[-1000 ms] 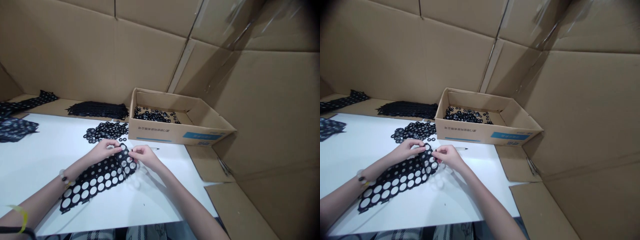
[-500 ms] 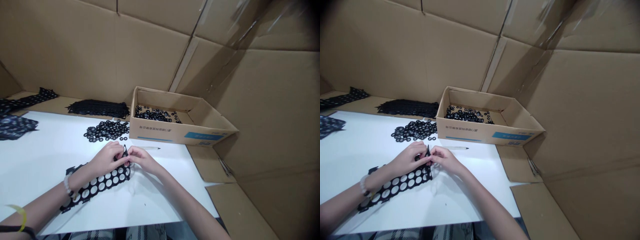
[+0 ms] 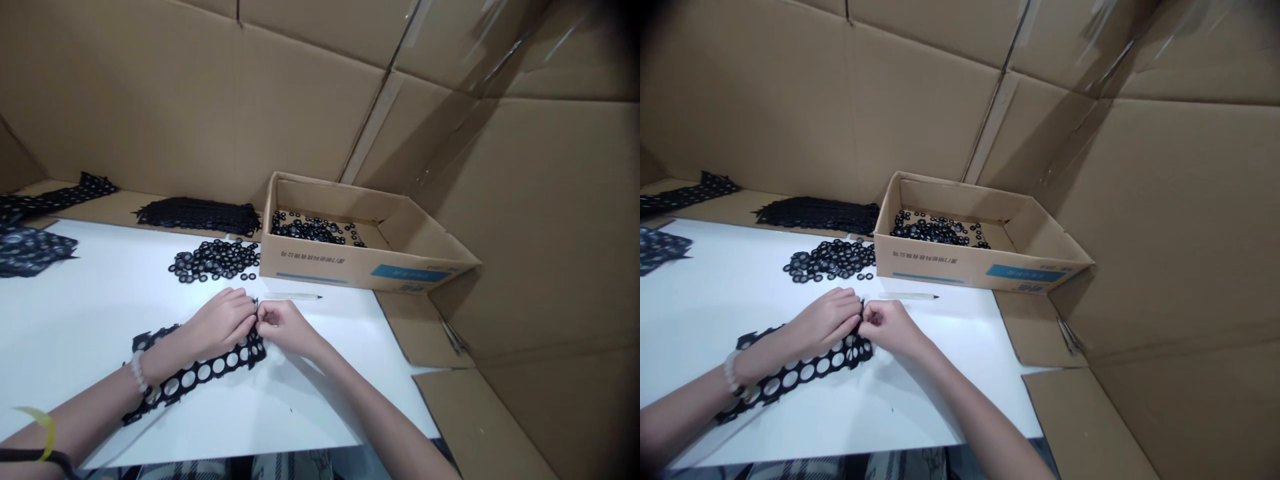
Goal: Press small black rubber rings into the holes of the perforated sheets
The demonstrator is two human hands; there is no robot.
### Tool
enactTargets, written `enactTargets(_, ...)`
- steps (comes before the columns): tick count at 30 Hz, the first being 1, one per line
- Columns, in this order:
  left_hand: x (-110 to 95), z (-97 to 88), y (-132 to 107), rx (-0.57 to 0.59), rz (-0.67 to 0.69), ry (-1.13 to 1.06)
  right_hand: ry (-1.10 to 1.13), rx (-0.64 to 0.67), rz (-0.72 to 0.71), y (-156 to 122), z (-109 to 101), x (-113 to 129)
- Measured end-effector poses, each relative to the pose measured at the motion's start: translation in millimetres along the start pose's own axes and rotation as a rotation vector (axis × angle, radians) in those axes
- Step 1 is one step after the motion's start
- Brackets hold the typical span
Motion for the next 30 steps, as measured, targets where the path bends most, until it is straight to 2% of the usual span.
enactTargets(4, -5, -0.5, 0, 0.007, 0.020, 0.013, -0.044, 0.027, 0.048, 1, 0, -6)
enactTargets(8, -8, -5.3, 1, -0.026, 0.002, -0.043, 0.141, 0.136, 0.055, 3, 1, -9)
enactTargets(12, -2, -9.5, 1, -0.045, -0.037, -0.190, 0.319, 0.245, 0.015, 4, 0, -4)
enactTargets(16, -1, -12.0, 1, 0.003, 0.025, -0.314, 0.366, 0.288, -0.032, 2, 3, 2)
enactTargets(22, 1, -10.4, 3, -0.014, 0.057, -0.390, 0.379, 0.171, -0.079, 2, 9, 5)
enactTargets(26, 6, -5.7, 4, -0.034, 0.030, -0.484, 0.425, 0.117, -0.025, 3, 12, 3)
enactTargets(30, 5, -4.4, 4, -0.056, -0.012, -0.414, 0.339, 0.023, 0.013, 3, 8, -1)
Point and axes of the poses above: each hand's wrist, its own y-axis towards the middle knuckle, its own z-axis out of the palm, x = y × z, the point moved 4 cm from there along y, towards the middle knuckle, and after that the axes turned 4 degrees about y, right-handed, at the moved point
